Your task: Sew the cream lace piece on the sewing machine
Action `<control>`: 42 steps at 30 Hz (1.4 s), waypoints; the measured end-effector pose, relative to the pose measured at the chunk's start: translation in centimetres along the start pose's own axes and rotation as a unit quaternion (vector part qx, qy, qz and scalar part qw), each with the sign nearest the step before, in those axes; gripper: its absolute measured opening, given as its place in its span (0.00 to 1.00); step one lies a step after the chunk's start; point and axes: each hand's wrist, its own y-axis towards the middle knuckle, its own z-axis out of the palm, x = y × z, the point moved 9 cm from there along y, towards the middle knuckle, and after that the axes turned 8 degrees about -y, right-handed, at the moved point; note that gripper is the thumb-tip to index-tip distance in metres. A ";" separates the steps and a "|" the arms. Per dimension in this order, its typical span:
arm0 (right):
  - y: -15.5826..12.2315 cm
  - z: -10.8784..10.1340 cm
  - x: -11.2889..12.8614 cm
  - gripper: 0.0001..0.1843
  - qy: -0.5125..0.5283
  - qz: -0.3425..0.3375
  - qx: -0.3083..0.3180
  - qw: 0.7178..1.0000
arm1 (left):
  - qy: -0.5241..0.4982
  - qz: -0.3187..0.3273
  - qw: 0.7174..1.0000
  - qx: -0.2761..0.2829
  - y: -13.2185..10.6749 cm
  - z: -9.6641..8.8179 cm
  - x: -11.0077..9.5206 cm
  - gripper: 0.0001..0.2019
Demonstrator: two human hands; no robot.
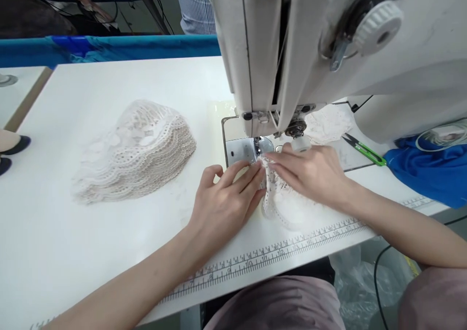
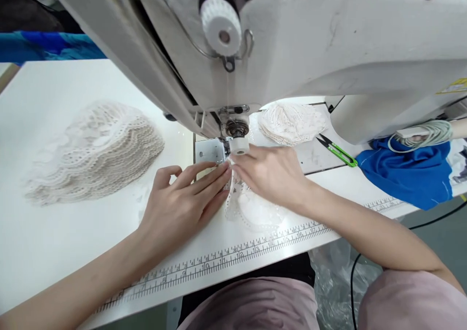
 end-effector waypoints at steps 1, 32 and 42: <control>-0.2 0.0 0.6 0.17 -0.012 -0.010 0.004 1.000 | -0.003 -0.006 1.000 0.000 0.1 0.1 0.2 0.13; 0.0 1.8 0.9 0.21 -0.151 -0.029 0.020 0.988 | 0.093 -0.045 0.994 0.031 0.3 0.7 0.3 0.13; 0.3 1.8 0.5 0.20 -0.152 -0.030 -0.012 0.988 | 0.092 -0.043 0.995 0.016 0.6 0.7 0.8 0.13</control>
